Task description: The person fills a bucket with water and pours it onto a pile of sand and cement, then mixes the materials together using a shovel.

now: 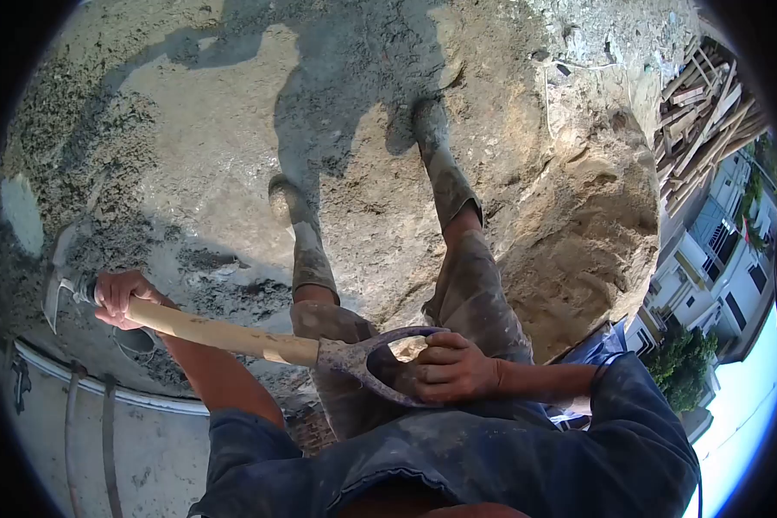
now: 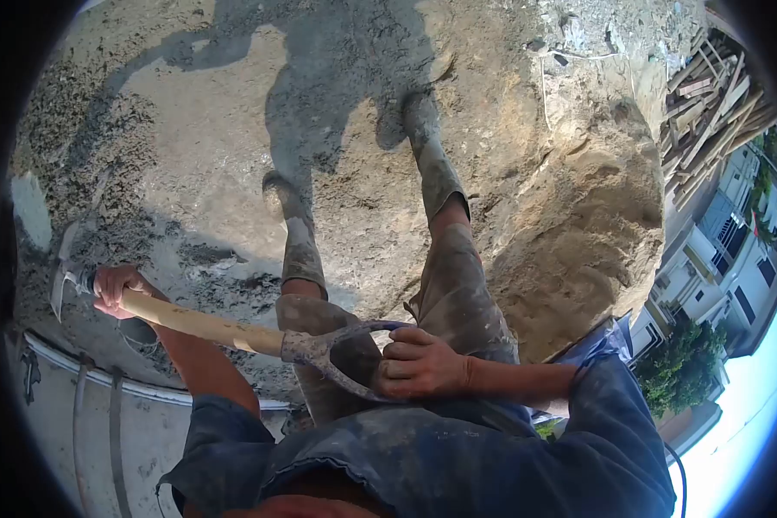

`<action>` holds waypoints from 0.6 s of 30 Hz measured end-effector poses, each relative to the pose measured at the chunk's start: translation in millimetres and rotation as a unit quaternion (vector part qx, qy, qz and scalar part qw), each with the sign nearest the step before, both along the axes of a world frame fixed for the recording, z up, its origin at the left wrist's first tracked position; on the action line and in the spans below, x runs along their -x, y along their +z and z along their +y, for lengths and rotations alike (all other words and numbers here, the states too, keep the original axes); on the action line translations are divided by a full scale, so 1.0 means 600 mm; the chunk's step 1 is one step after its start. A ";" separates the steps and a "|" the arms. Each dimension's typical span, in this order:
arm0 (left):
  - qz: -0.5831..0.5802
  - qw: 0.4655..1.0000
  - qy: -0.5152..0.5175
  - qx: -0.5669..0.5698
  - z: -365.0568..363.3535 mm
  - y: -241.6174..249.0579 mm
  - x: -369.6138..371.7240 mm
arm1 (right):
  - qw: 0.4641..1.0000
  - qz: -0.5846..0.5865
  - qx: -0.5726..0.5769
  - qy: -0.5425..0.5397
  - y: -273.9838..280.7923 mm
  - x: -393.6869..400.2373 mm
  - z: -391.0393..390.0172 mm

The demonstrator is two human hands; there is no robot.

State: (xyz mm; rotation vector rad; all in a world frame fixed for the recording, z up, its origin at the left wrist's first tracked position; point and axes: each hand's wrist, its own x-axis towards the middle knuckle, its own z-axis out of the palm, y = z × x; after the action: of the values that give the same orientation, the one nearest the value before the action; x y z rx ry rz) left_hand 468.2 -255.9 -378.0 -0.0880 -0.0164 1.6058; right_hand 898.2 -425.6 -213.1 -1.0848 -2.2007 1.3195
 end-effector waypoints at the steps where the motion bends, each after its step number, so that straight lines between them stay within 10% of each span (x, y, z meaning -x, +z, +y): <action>1: -0.005 1.000 0.000 -0.003 -0.007 -0.009 0.010 | 1.000 -0.005 -0.003 0.000 -0.013 0.008 -0.005; 4: 0.103 0.975 0.008 0.194 -0.026 -0.055 0.042 | 0.988 -0.112 0.024 0.103 -0.097 0.028 0.011; 7: 0.396 0.762 -0.118 0.499 0.010 -0.151 0.046 | 0.992 -0.099 -0.004 0.072 -0.172 0.067 0.011; 18: 0.267 0.904 -0.148 0.300 -0.089 0.080 -0.173 | 0.991 0.032 0.081 -0.105 -0.035 -0.169 -0.178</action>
State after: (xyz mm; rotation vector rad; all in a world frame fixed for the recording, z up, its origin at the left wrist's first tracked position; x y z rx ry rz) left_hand 572.1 -309.0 -329.9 -0.1163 0.8828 1.2354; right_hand 999.6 -532.5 -234.0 -1.2752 -1.9000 1.4342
